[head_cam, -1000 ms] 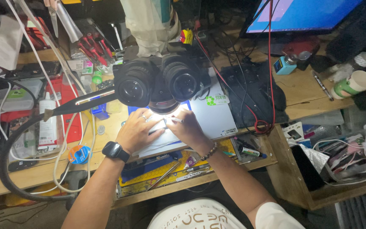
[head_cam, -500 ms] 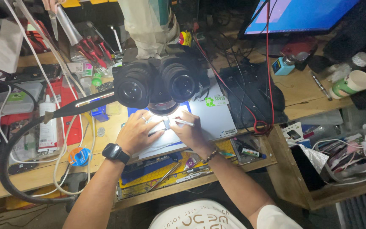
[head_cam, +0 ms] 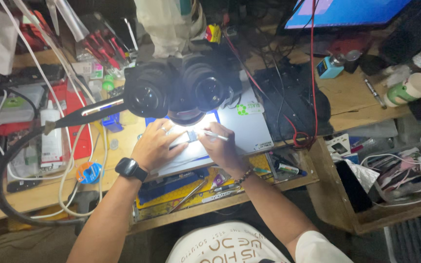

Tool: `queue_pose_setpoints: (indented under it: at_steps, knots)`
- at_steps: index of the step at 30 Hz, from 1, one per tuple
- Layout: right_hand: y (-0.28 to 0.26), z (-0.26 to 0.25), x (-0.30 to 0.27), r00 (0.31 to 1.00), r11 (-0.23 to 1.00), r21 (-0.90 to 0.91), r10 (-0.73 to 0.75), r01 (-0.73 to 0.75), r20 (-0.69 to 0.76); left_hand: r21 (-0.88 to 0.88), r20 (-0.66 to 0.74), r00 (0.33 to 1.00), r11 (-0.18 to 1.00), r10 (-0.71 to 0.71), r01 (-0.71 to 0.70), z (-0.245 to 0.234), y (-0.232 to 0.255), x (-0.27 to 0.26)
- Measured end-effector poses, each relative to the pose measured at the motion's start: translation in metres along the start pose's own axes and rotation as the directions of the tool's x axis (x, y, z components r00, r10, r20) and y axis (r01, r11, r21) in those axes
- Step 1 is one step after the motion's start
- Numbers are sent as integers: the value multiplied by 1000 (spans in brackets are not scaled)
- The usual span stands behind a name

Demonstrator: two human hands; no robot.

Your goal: The person works on a small electronic component under a microscope, using a soldering iron to apply heat and a pen-like tool to manipulate the item. They occasionally pause to adjust the component's position on the workbench.

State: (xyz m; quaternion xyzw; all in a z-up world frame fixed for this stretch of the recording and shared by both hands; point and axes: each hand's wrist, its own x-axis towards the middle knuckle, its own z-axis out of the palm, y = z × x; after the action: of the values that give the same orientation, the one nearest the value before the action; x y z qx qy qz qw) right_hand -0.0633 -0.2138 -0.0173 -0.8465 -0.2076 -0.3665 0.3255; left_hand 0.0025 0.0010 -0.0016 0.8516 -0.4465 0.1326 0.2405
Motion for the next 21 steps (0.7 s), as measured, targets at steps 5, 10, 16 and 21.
queue_pose_setpoints:
  at_steps: [5,10,16,21]
  knots:
    - [-6,-34,-25,849,807,266,501,-528,167,-23,-13,999,999,31,-31,7,-8,-7]
    - [-1,-84,-55,871,819,298,457,-491,177,-30,-50,997,998,53,-55,10,-9,-11]
    - [-3,-113,-97,777,640,449,569,-624,269,5,-47,997,998,65,-65,15,-13,-13]
    - [-21,-113,-100,942,927,170,321,-334,99,20,-53,996,998,68,-67,13,-11,-11]
